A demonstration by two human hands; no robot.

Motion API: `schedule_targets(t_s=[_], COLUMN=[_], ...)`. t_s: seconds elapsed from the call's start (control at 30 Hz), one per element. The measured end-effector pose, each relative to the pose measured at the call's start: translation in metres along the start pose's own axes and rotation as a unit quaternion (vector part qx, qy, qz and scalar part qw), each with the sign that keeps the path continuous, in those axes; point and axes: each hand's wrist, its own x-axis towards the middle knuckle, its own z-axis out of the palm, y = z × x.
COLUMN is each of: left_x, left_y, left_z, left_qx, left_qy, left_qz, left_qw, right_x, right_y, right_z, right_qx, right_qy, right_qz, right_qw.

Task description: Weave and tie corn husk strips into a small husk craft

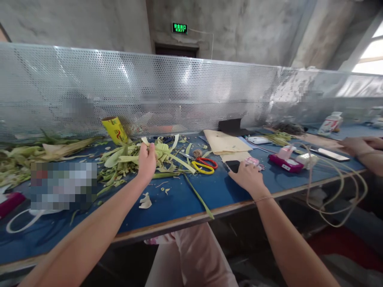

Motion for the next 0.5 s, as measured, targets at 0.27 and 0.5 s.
schedule_targets(t_s=[0.27,0.5], left_x=[0.001,0.0], left_y=[-0.003,-0.008], left_z=[0.0,0.002], left_qx=[-0.008,-0.013], left_qy=[-0.002,-0.004], left_qz=[-0.007,-0.004], left_qw=[1.0,1.0], right_x=[0.0,0.0], right_y=[-0.003,-0.036], right_z=[-0.005,-0.037], right_qx=[-0.011,-0.007], right_qy=[-0.034,-0.016], right_qz=[-0.028,-0.196], right_qw=[0.999,0.98])
